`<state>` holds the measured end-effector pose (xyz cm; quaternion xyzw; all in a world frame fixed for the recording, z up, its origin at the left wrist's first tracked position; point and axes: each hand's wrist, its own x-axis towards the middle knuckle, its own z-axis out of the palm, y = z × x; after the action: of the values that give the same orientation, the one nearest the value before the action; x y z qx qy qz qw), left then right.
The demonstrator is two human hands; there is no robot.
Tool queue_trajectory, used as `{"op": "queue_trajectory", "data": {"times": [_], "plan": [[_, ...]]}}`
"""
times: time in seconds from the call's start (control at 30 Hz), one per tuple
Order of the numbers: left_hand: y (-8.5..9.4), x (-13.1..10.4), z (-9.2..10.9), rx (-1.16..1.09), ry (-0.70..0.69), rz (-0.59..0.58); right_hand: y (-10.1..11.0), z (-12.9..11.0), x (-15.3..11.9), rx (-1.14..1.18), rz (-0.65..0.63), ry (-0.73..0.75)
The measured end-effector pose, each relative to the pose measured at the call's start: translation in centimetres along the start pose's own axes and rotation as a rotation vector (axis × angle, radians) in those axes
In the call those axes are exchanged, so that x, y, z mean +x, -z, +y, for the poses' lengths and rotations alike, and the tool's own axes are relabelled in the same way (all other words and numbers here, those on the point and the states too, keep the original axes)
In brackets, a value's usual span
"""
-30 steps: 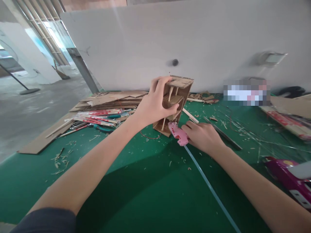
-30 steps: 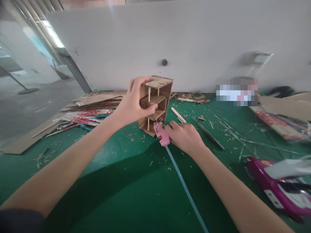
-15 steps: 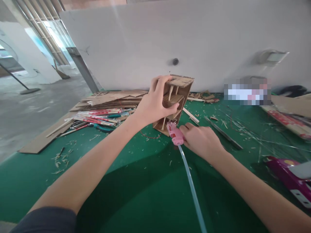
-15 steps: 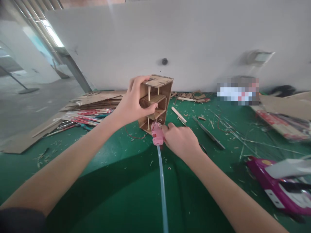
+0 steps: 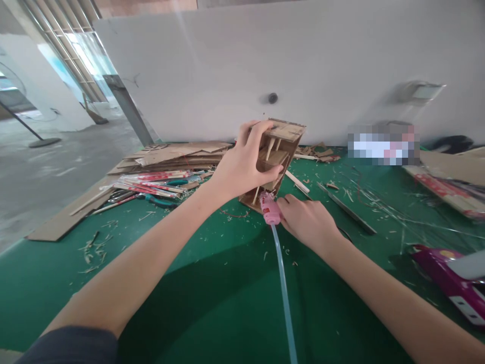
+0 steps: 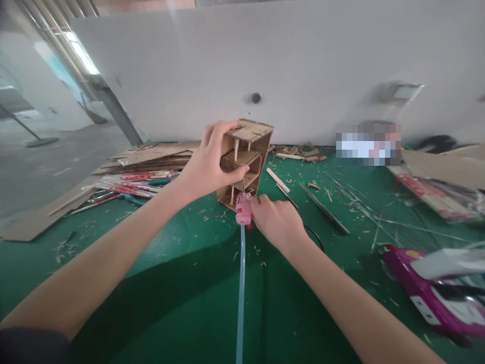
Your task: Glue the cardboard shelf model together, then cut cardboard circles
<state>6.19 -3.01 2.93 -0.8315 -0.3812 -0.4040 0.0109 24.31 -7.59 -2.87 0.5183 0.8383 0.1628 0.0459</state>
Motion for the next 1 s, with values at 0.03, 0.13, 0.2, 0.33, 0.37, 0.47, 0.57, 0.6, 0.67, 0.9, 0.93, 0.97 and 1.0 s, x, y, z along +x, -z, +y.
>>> {"op": "queue_trajectory", "data": {"times": [0.03,0.13,0.2,0.33,0.37,0.47,0.57,0.6,0.67,0.9,0.93,0.97,1.0], "plan": [[0.0,0.0,0.0,0.000,0.002,0.002,-0.1,0.0,-0.1,-0.007,0.011,0.006],[-0.1,0.0,-0.2,0.007,0.007,0.014,-0.3,0.1,-0.3,-0.023,0.049,0.037],[-0.1,0.0,-0.3,0.013,0.012,0.017,-0.5,0.2,-0.4,-0.032,0.069,0.060],[-0.1,0.0,-0.3,0.014,0.020,0.017,-0.8,0.5,-0.3,-0.056,0.106,0.060],[-0.1,0.0,-0.3,0.012,0.018,0.016,-0.9,0.6,-0.3,-0.061,0.116,0.057],[-0.1,0.0,-0.2,0.009,0.010,0.015,-1.2,0.8,0.0,-0.074,0.138,0.044],[0.0,0.0,-0.2,0.005,0.014,0.010,-1.4,1.0,0.5,-0.083,0.132,0.027],[0.0,0.0,-0.2,0.002,0.015,0.009,-1.5,1.0,0.6,-0.083,0.131,0.023],[0.0,0.0,-0.2,-0.006,0.012,0.009,-1.6,1.1,0.6,-0.078,0.133,0.015],[0.0,0.0,-0.5,-0.013,0.018,0.021,-1.4,1.3,-0.4,-0.080,0.108,0.011],[0.0,0.0,-0.6,-0.012,0.018,0.025,-1.3,1.3,-0.6,-0.079,0.104,0.011],[-0.1,0.0,-0.6,-0.010,0.018,0.026,-1.2,1.3,-0.7,-0.075,0.102,0.016],[-0.1,0.0,-0.6,-0.007,0.018,0.026,-1.1,1.3,-0.7,-0.072,0.105,0.022]]}}
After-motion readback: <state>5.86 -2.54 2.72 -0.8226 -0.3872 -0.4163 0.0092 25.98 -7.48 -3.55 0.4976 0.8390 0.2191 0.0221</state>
